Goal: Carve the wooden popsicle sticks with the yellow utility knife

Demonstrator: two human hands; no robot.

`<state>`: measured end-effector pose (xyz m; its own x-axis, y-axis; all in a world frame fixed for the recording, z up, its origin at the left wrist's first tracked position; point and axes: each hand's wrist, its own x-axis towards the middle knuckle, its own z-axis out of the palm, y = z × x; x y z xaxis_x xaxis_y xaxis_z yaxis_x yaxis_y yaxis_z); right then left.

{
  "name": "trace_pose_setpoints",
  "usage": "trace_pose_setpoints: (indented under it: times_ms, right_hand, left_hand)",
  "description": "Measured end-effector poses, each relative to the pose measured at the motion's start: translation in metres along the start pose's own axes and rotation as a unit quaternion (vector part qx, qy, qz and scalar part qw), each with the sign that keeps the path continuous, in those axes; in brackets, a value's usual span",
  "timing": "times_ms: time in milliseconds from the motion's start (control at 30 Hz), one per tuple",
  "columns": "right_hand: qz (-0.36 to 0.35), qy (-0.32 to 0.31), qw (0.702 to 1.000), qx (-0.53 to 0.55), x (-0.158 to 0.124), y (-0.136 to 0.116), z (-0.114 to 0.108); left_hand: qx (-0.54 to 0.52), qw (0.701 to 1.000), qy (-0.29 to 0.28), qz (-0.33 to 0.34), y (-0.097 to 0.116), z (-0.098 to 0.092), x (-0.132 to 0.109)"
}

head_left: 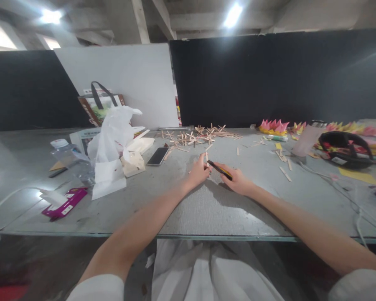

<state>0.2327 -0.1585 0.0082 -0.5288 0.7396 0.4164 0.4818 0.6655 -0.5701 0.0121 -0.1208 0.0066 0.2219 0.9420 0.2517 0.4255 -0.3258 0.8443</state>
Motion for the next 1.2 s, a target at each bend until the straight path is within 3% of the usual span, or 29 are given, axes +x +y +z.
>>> trace_pose_setpoints:
  times_ms: [1200]
  right_hand:
    - [-0.009,0.007,1.000,0.015,0.0033,0.0052,0.0062]
  left_hand:
    - [-0.020,1.000,0.019,0.003,-0.0038,0.0002,0.0033]
